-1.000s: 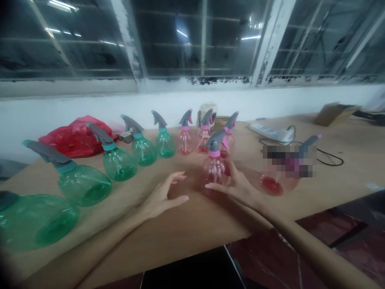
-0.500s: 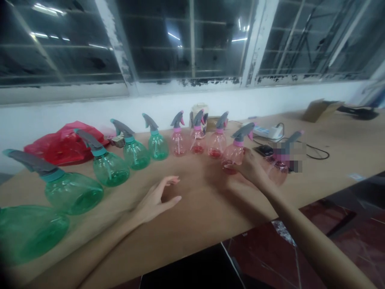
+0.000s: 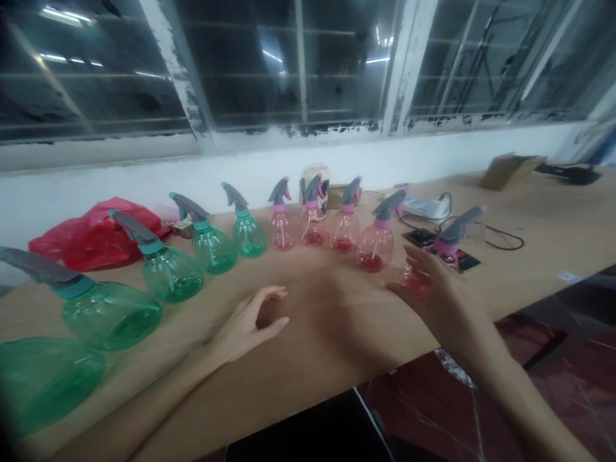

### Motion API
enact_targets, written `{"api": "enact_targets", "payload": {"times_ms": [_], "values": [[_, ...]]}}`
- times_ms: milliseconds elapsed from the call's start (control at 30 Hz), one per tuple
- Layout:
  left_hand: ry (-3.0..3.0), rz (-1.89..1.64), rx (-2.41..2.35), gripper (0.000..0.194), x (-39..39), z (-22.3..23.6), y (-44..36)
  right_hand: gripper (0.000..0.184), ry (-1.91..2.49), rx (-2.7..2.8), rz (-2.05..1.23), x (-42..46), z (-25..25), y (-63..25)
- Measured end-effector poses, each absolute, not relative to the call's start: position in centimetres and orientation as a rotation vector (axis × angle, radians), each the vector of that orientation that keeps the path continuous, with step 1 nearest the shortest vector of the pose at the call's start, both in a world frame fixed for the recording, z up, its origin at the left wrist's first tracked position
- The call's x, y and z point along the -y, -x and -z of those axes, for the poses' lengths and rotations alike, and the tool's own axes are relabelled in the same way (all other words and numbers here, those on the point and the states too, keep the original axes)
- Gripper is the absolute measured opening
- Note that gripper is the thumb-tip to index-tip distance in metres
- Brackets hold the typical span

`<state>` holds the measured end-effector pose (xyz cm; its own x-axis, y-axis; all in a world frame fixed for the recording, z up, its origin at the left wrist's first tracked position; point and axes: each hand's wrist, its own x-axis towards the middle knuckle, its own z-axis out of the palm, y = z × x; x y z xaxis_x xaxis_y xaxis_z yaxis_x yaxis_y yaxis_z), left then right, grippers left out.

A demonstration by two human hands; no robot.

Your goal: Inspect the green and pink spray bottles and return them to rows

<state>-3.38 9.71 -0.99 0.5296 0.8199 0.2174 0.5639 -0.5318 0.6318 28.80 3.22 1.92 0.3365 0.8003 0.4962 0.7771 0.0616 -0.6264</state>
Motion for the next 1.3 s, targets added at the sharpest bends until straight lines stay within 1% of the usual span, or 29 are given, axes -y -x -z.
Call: {"api": "enact_targets", "payload": {"times_ms": [33,67,100,133,167,200,233,300,333,400,500,633,733,800,900,967,1033,1200,1300], "values": [[-2.284,-0.691,-1.129,0.044,-9.7,1.0,3.4,0.053,1.702,1.308,-0.135,-1.7,-2.0,-29.1],[-2.289,-0.696,-1.131,0.044,-9.7,1.0,3.4,0.048,1.759,1.188,-0.131,-0.5,-1.9,-29.6],[-2.297,-0.704,-1.128,0.043,-9.7,1.0,3.3,0.048,1.816,1.064,-0.02,0.2,-1.6,-30.2],[-2.305,-0.711,-1.123,0.043,-9.7,1.0,3.3,0.054,1.873,0.984,0.12,0.5,-1.2,-30.9],[-2.313,-0.72,-1.12,0.042,-9.8,1.0,3.3,0.068,1.91,0.955,0.257,0.3,-0.6,-31.7],[-2.319,-0.728,-1.123,0.042,-9.8,1.1,3.3,0.085,1.925,0.977,0.315,-0.3,0.2,-32.6],[-2.324,-0.733,-1.13,0.041,-9.8,1.1,3.3,0.097,1.92,1.008,0.315,-1.2,1.0,-33.4],[-2.329,-0.744,-1.14,0.039,-9.7,1.1,3.3,0.104,1.873,1.109,0.225,-3.0,2.5,-34.6],[-2.331,-0.75,-1.141,0.039,-9.7,1.1,3.3,0.102,1.878,1.128,0.202,-3.9,3.1,-35.1],[-2.331,-0.77,-1.139,0.038,-9.6,1.1,3.3,0.092,1.926,1.139,0.208,-4.9,3.7,-35.4],[-2.33,-0.798,-1.142,0.037,-9.6,1.2,3.2,0.082,1.925,1.138,0.2,-4.7,3.6,-34.8],[-2.295,-0.847,-1.143,0.033,-9.5,1.2,3.2,0.082,1.743,1.264,0.026,-2.8,2.9,-30.7],[-2.234,-0.912,-1.11,0.032,-9.3,0.9,3.3,0.077,1.571,1.417,-0.034,-1.8,2.6,-25.3],[-2.173,-0.986,-1.022,0.036,-9.0,0.5,3.3,0.074,1.431,1.545,-0.175,-1.9,2.6,-21.6],[-2.018,-1.14,-0.819,0.047,-8.7,-0.2,3.3,0.074,1.259,1.628,-0.466,-2.8,2.5,-17.0],[-1.904,-1.239,-0.727,0.055,-8.6,-0.9,3.2,0.078,1.228,1.668,-0.588,-3.7,2.0,-14.8],[-1.798,-1.297,-0.709,0.057,-8.6,-1.5,3.1,0.079,1.272,1.746,-0.55,-4.5,0.9,-13.4],[-1.518,-1.308,-0.771,0.036,-9.7,-2.4,3.1,0.072,1.324,2.118,-0.137,-5.6,-3.0,-12.0],[-1.326,-1.312,-0.754,0.039,-10.3,-2.8,3.0,0.075,1.31,2.219,-0.066,-6.0,-3.9,-11.6]]}}
